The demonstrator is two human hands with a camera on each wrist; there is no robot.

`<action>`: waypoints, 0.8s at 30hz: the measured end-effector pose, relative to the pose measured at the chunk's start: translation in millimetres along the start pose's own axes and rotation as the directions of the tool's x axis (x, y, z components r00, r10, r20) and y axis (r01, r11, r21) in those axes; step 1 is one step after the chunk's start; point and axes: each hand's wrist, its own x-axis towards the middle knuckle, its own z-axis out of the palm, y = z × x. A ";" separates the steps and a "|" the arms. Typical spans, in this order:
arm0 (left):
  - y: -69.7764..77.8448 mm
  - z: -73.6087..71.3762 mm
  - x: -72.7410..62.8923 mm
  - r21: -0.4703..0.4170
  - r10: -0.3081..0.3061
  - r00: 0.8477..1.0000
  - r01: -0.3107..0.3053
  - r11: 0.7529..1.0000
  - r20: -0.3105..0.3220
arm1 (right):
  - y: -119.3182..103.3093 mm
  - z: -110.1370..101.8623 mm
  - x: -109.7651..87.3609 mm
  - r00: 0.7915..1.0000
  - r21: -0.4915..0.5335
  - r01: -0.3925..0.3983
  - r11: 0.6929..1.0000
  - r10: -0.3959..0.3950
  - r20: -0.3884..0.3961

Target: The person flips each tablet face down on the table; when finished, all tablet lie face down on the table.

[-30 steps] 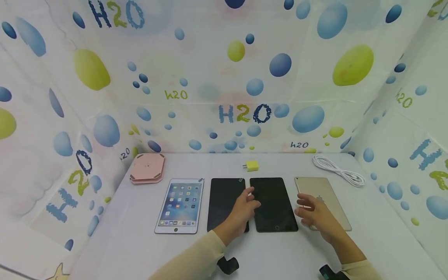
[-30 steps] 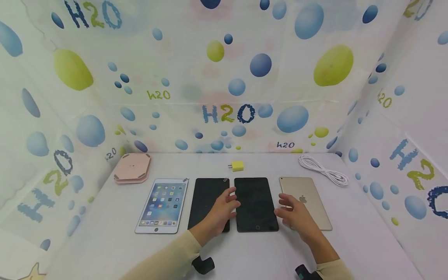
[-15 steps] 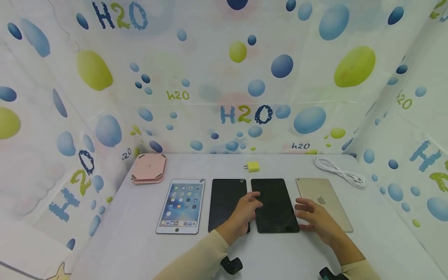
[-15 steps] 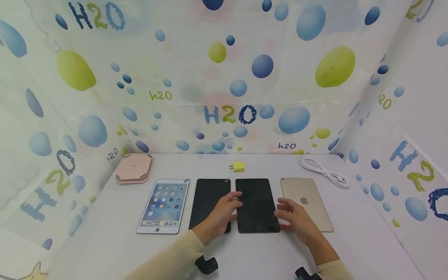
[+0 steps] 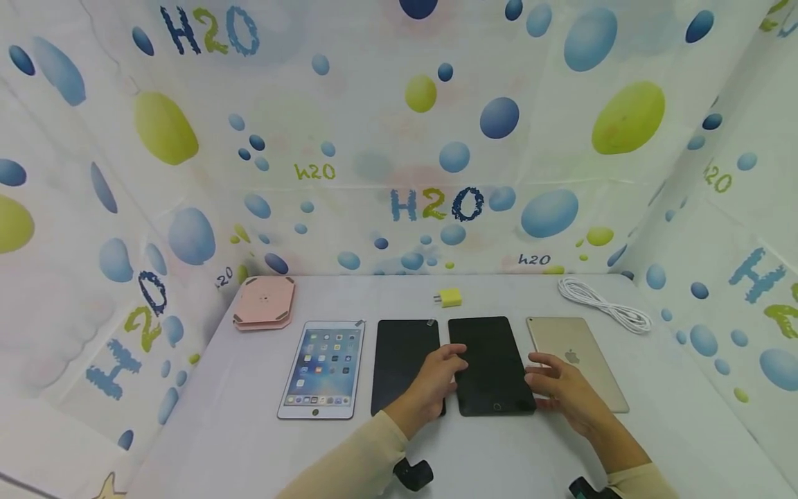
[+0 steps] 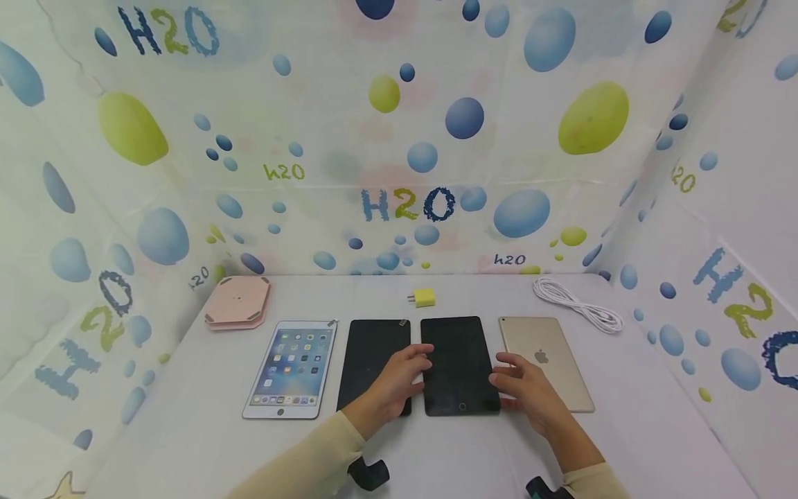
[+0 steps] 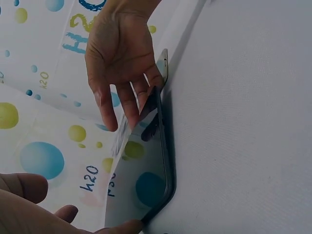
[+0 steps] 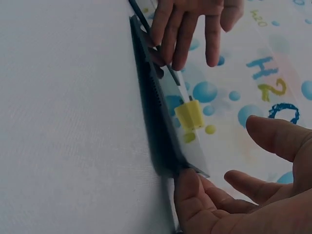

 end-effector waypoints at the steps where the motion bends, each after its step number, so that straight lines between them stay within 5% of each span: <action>1: -0.3 0.6 0.0 0.001 0.001 1.000 -0.001 1.000 0.001 | 0.0 -0.9 -0.3 1.000 -0.001 0.000 1.000 0.000 0.001; 11: -0.7 5.2 1.0 0.018 0.002 1.000 -0.002 1.000 0.009 | -8.0 -5.3 2.6 1.000 0.157 -0.020 0.987 0.022 -0.011; 18: 3.9 7.1 0.1 0.071 -0.014 0.998 0.009 0.997 0.065 | -14.8 1.5 6.8 0.987 0.446 0.057 0.893 -0.118 0.111; 24: 10.1 8.4 0.4 0.097 0.002 0.990 -0.016 0.995 0.141 | -23.3 11.4 10.2 0.971 0.486 0.086 0.870 -0.182 0.153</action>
